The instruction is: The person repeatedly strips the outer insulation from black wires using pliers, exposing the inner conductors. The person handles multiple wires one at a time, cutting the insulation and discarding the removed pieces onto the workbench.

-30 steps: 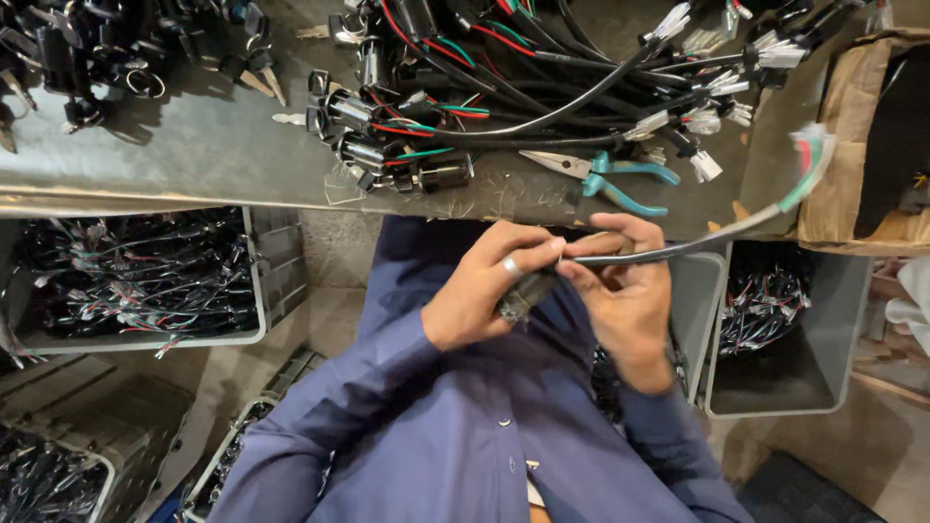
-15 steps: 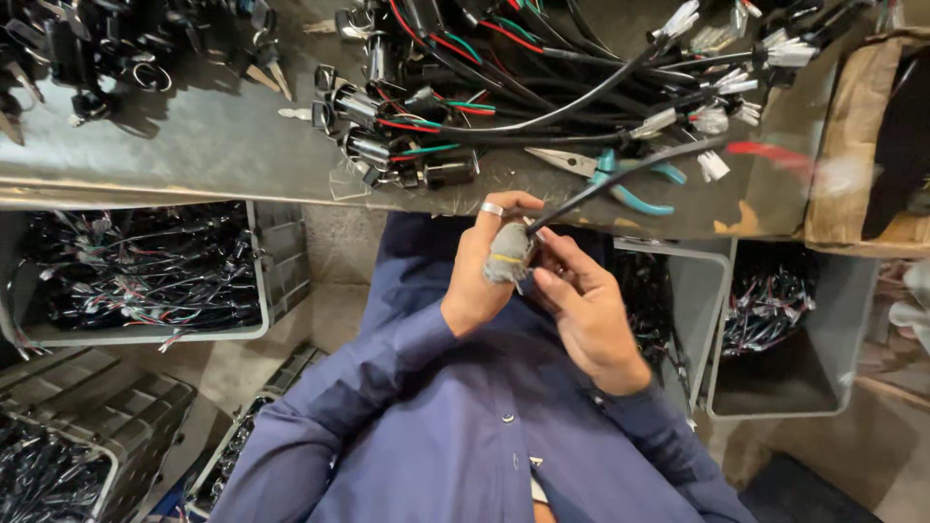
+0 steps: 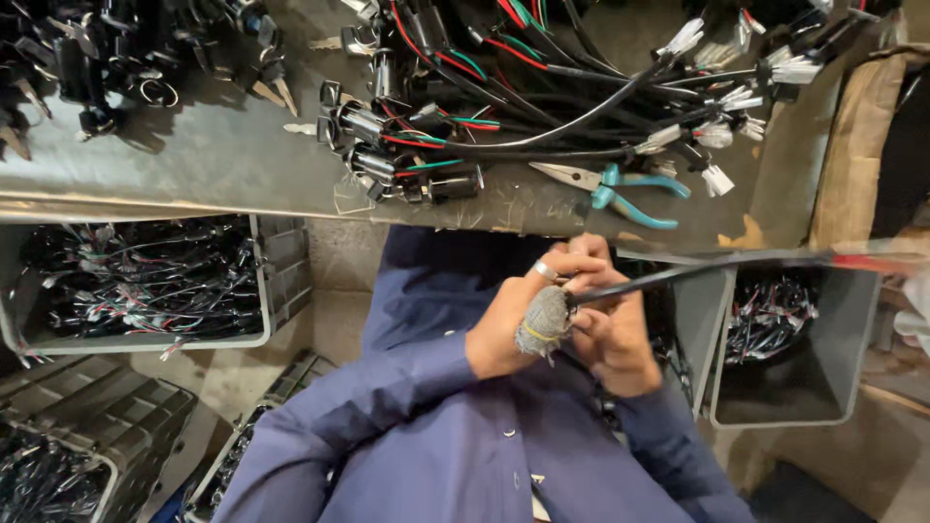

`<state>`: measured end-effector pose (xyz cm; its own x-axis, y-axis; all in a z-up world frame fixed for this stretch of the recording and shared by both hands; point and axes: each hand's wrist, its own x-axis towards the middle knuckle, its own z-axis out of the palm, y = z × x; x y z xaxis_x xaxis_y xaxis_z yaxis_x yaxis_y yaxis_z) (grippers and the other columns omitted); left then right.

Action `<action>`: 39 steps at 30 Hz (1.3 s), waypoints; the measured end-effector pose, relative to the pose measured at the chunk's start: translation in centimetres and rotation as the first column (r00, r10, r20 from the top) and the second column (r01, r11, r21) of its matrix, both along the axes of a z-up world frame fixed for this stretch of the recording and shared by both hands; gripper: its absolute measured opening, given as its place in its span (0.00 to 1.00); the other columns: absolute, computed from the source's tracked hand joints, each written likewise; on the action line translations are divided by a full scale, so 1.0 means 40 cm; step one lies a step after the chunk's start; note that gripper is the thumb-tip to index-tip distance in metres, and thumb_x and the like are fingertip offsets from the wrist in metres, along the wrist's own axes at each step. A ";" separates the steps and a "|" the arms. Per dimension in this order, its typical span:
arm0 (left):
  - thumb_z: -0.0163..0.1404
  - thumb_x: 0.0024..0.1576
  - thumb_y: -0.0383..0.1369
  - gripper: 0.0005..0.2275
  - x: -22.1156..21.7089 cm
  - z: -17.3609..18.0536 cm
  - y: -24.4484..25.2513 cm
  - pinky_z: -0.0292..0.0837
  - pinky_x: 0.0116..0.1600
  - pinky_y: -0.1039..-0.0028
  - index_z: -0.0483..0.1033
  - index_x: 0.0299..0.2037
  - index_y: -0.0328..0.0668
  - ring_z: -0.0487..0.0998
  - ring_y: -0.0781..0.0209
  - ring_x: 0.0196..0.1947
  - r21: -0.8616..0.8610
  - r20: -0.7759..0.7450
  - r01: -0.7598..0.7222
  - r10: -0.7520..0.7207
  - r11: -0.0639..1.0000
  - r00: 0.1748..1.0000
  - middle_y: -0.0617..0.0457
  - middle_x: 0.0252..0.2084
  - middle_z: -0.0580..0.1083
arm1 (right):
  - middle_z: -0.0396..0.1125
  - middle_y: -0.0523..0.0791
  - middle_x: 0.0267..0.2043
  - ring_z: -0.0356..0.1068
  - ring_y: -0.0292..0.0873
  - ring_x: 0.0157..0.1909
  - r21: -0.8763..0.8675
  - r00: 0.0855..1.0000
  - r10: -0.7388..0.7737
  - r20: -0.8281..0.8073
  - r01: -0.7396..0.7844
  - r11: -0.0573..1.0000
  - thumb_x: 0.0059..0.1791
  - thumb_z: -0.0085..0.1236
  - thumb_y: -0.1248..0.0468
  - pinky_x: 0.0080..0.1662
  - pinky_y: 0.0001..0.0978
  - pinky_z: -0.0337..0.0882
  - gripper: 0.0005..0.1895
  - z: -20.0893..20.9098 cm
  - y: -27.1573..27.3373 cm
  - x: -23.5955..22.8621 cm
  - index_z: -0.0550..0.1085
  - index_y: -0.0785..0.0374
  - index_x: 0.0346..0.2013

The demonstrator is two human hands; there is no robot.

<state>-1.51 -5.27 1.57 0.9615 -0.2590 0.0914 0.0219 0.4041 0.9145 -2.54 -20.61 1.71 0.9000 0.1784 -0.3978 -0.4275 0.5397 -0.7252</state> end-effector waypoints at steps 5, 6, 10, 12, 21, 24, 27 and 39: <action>0.48 0.63 0.22 0.17 0.025 -0.012 -0.063 0.71 0.50 0.76 0.69 0.62 0.43 0.73 0.66 0.42 -0.446 -0.311 -0.127 -0.021 0.886 0.950 0.58 0.45 0.71 | 0.67 0.45 0.57 0.68 0.45 0.64 0.052 0.967 0.072 0.245 -0.087 0.995 0.46 0.72 0.58 0.64 0.37 0.70 0.19 0.118 0.063 0.057 0.72 0.59 0.44; 0.48 0.61 0.22 0.18 0.023 -0.014 -0.059 0.68 0.42 0.78 0.67 0.62 0.43 0.71 0.67 0.35 -0.405 -0.399 -0.139 -0.038 0.904 0.916 0.57 0.39 0.70 | 0.64 0.45 0.58 0.67 0.45 0.63 -0.218 0.914 0.132 0.383 -0.049 0.975 0.48 0.72 0.56 0.63 0.40 0.69 0.21 0.133 0.053 0.068 0.72 0.61 0.47; 0.44 0.62 0.27 0.15 0.068 -0.009 -0.019 0.57 0.23 0.84 0.64 0.60 0.43 0.67 0.72 0.20 -0.290 -0.548 -0.122 -0.061 0.949 0.834 0.58 0.24 0.68 | 0.66 0.49 0.54 0.64 0.54 0.55 -0.819 0.697 0.557 0.452 0.571 -0.049 0.48 0.71 0.57 0.57 0.46 0.67 0.21 0.146 -0.018 0.161 0.75 0.64 0.50; 0.44 0.64 0.28 0.14 0.081 0.003 0.003 0.56 0.24 0.84 0.63 0.60 0.42 0.67 0.73 0.21 -0.229 -0.500 -0.099 -0.030 0.968 0.865 0.59 0.24 0.68 | 0.65 0.58 0.51 0.61 0.60 0.51 -0.748 0.645 0.700 0.307 0.618 -0.242 0.42 0.70 0.59 0.53 0.50 0.65 0.26 0.136 -0.038 0.200 0.75 0.71 0.50; 0.41 0.68 0.28 0.12 0.082 0.053 0.099 0.59 0.30 0.81 0.65 0.61 0.40 0.67 0.73 0.25 -0.067 -0.338 0.023 -0.045 0.997 0.940 0.58 0.26 0.69 | 0.67 0.46 0.43 0.68 0.42 0.46 -0.889 0.921 0.390 0.006 -0.174 0.425 0.44 0.67 0.63 0.51 0.31 0.68 0.23 0.127 -0.082 0.014 0.68 0.64 0.50; 0.40 0.68 0.27 0.12 0.073 0.066 0.102 0.55 0.27 0.82 0.65 0.61 0.40 0.62 0.74 0.22 -0.130 -0.408 0.101 -0.147 0.986 0.901 0.59 0.25 0.66 | 0.64 0.47 0.50 0.65 0.40 0.52 -0.571 0.899 0.432 -0.070 -0.391 0.722 0.46 0.57 0.72 0.54 0.29 0.67 0.25 0.061 -0.066 -0.049 0.65 0.63 0.58; 0.41 0.67 0.25 0.13 0.046 0.088 0.108 0.57 0.29 0.81 0.64 0.61 0.40 0.63 0.73 0.25 -0.070 -0.367 0.140 -0.156 0.988 0.917 0.60 0.29 0.67 | 0.62 0.47 0.58 0.63 0.43 0.58 -0.774 0.847 0.524 0.093 -0.270 0.573 0.44 0.52 0.77 0.56 0.31 0.66 0.31 0.031 -0.061 -0.048 0.62 0.61 0.62; 0.50 0.60 0.22 0.20 0.015 0.149 0.130 0.66 0.37 0.80 0.65 0.63 0.39 0.67 0.74 0.31 0.205 -0.188 0.118 -0.079 0.972 0.979 0.59 0.32 0.67 | 0.70 0.53 0.44 0.71 0.58 0.46 -0.943 0.465 0.820 0.334 0.178 0.283 0.33 0.61 0.77 0.47 0.45 0.71 0.24 0.149 -0.073 0.137 0.73 0.68 0.45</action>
<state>-0.91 -0.09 7.54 0.9259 -0.3482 -0.1462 0.2214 0.1868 0.9571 2.93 -23.51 7.69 0.7951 0.5907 0.1377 0.5261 -0.5587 -0.6411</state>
